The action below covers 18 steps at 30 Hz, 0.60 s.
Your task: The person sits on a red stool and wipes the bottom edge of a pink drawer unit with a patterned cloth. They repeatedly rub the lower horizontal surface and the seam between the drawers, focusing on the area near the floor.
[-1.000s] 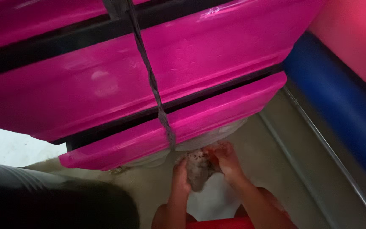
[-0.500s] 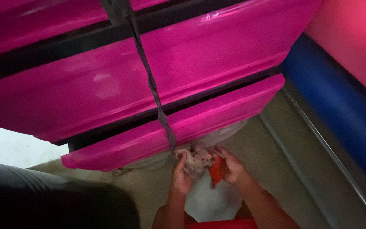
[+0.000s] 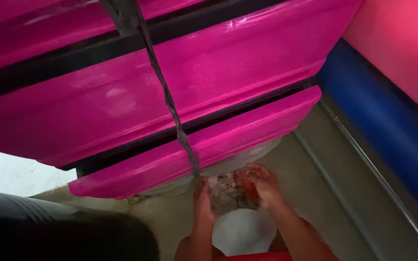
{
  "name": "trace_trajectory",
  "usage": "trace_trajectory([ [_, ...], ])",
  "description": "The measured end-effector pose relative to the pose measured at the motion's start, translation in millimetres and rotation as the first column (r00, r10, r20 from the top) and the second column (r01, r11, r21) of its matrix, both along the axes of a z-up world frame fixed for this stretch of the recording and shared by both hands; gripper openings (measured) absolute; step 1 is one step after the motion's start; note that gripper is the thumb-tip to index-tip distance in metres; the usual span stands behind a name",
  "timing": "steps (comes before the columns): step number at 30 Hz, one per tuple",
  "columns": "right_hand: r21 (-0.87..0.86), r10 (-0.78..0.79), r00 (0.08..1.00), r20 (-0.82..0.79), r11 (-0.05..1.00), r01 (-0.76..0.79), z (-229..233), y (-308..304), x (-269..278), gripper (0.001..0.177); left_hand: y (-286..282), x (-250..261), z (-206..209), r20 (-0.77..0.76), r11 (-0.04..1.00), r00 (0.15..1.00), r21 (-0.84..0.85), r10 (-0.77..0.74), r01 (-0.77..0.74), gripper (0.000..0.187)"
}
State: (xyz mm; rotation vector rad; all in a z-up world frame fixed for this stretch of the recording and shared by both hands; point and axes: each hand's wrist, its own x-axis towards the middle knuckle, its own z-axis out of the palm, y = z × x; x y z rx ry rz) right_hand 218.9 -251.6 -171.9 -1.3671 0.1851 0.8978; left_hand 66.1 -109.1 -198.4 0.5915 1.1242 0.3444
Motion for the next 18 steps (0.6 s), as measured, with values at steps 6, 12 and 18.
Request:
trace_trajectory([
  [6, 0.010, 0.074, 0.996, 0.059, 0.997, -0.074, -9.4, -2.4, 0.0, 0.037, -0.3, 0.4, -10.6, -0.196, 0.984, 0.980, 0.163, -0.036, 0.069, 0.067],
  [12, -0.133, 0.151, 0.980, 0.130, 0.982, -0.134, -5.1, -1.8, 1.2, 0.037, 0.1, -1.1, -43.9, 0.062, 0.908, 0.975, 0.355, 0.213, -0.221, 0.078],
  [18, -0.073, 0.139, 0.970, 0.198, 0.989, -0.127, -9.5, -4.5, 3.3, 0.039, -5.3, -3.7, 9.9, -0.321, 0.709, 0.929, 0.611, -0.185, 0.352, 0.033],
])
